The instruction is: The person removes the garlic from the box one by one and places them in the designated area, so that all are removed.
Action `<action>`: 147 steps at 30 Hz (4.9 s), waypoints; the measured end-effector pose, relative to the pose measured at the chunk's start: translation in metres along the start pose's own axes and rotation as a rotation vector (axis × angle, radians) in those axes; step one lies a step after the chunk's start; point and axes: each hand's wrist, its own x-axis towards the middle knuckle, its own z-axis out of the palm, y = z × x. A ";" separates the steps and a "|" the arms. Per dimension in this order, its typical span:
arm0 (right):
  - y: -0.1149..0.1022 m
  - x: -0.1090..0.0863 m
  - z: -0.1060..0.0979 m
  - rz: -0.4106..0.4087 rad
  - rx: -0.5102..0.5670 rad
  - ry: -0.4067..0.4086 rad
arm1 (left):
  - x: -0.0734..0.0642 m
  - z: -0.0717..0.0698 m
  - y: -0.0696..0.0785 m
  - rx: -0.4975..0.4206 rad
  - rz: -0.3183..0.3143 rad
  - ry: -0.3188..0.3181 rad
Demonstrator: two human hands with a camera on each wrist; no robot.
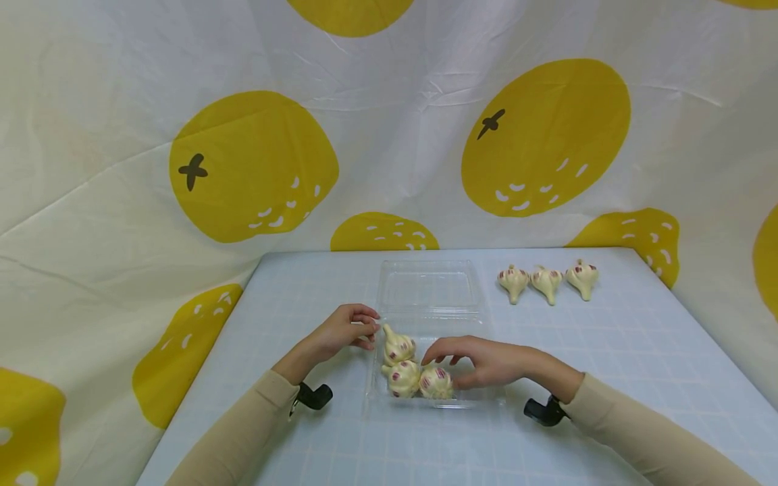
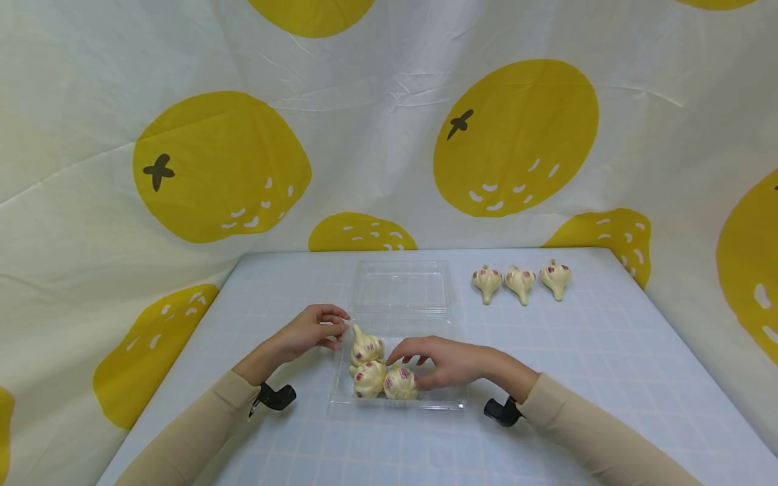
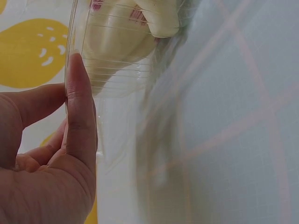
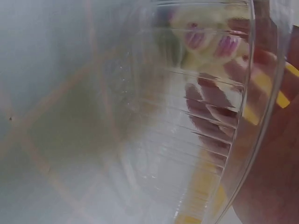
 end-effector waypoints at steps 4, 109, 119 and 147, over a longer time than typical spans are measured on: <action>0.000 0.002 0.001 0.035 -0.020 -0.049 | 0.000 0.000 -0.001 -0.001 0.000 -0.003; 0.015 -0.042 -0.041 0.388 0.224 0.563 | 0.002 0.000 -0.001 0.002 -0.003 0.001; 0.016 -0.063 -0.052 0.391 0.139 0.609 | 0.000 0.000 0.001 0.011 0.004 -0.004; 0.064 -0.102 -0.060 0.635 0.103 0.673 | 0.001 0.000 0.002 0.004 0.004 -0.004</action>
